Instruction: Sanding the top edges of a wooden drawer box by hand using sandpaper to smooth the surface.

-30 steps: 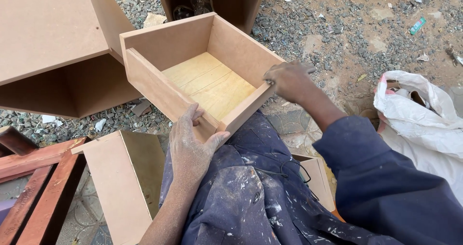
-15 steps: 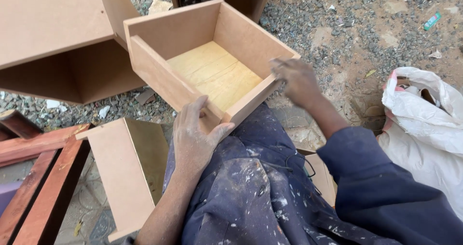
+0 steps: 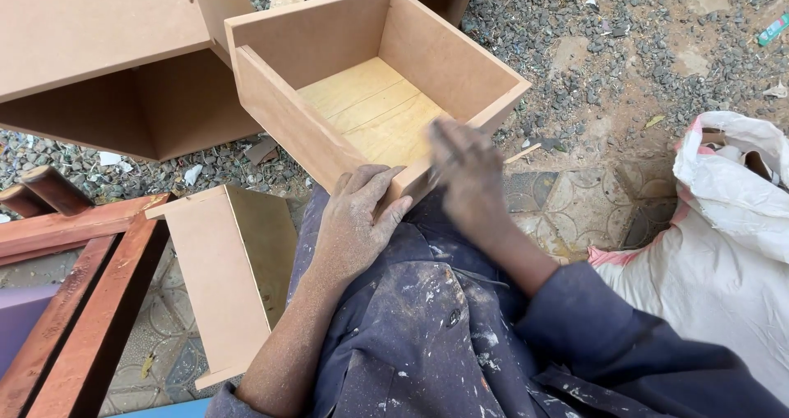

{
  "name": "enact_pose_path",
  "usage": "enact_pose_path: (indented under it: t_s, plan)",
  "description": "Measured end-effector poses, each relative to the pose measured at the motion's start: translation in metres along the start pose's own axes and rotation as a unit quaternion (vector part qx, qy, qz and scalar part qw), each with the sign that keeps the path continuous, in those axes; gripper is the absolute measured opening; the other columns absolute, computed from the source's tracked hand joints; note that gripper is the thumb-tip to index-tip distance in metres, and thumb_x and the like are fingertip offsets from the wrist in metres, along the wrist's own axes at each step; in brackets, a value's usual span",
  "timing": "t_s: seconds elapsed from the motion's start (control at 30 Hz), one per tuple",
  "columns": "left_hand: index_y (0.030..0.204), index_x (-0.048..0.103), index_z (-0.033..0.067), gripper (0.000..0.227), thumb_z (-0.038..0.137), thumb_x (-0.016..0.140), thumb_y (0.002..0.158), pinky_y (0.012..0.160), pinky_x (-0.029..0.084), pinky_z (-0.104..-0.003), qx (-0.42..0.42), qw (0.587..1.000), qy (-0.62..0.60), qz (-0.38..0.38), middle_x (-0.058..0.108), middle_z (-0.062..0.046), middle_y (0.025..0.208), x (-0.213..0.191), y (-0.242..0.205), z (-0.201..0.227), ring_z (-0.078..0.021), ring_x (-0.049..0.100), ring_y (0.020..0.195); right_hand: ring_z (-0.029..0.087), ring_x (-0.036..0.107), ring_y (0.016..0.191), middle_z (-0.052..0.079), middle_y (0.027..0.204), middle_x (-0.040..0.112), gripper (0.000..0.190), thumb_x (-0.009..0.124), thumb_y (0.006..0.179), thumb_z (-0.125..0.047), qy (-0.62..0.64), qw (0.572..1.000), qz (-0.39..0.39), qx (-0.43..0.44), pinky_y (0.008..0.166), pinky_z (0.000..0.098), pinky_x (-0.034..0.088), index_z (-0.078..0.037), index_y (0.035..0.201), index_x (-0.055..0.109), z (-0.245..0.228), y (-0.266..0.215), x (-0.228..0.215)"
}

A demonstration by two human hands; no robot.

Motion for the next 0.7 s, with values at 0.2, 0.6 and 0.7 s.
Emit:
enact_pose_path:
  t_s: [0.2,0.6,0.7]
  plan:
    - [0.134,0.066,0.0175,0.043,0.038,0.07,0.096,0.092,0.053,-0.044,-0.031,0.999,-0.023,-0.015,0.065,-0.007,0.115,0.002,0.002,0.001,-0.0321,0.062,0.104,0.039,0.036,0.133,0.024,0.151,0.038,0.059,0.039,0.1,0.006,0.033,0.967,-0.045,0.248,0.103,0.0456,0.033,-0.001,0.158,0.03,0.096,-0.02,0.039]
    - [0.129,0.068,0.0146,0.043,0.038,0.071,0.093,0.094,0.053,-0.048,-0.064,0.996,-0.016,-0.056,0.064,-0.008,0.111,-0.006,0.008,0.006,-0.0346,0.061,0.107,0.032,0.06,0.118,0.009,0.144,0.053,0.093,0.066,0.072,0.02,-0.074,0.889,-0.292,0.345,0.092,0.0487,0.051,-0.02,0.153,0.042,0.06,0.019,0.024]
    - [0.129,0.068,0.0161,0.043,0.04,0.071,0.093,0.095,0.053,-0.048,-0.08,0.995,-0.021,-0.064,0.063,-0.007,0.112,-0.005,0.009,0.008,-0.0339,0.061,0.109,0.012,0.045,0.066,0.018,0.126,0.062,0.053,0.037,0.094,0.014,0.146,0.904,0.009,0.402,0.049,0.0212,0.031,-0.001,0.141,0.057,0.14,-0.033,0.026]
Point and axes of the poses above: each hand's wrist, its own y-axis towards the middle knuckle, its own x-axis out of the palm, z = x × y, the point moved 3 cm from there along y, towards the middle knuckle
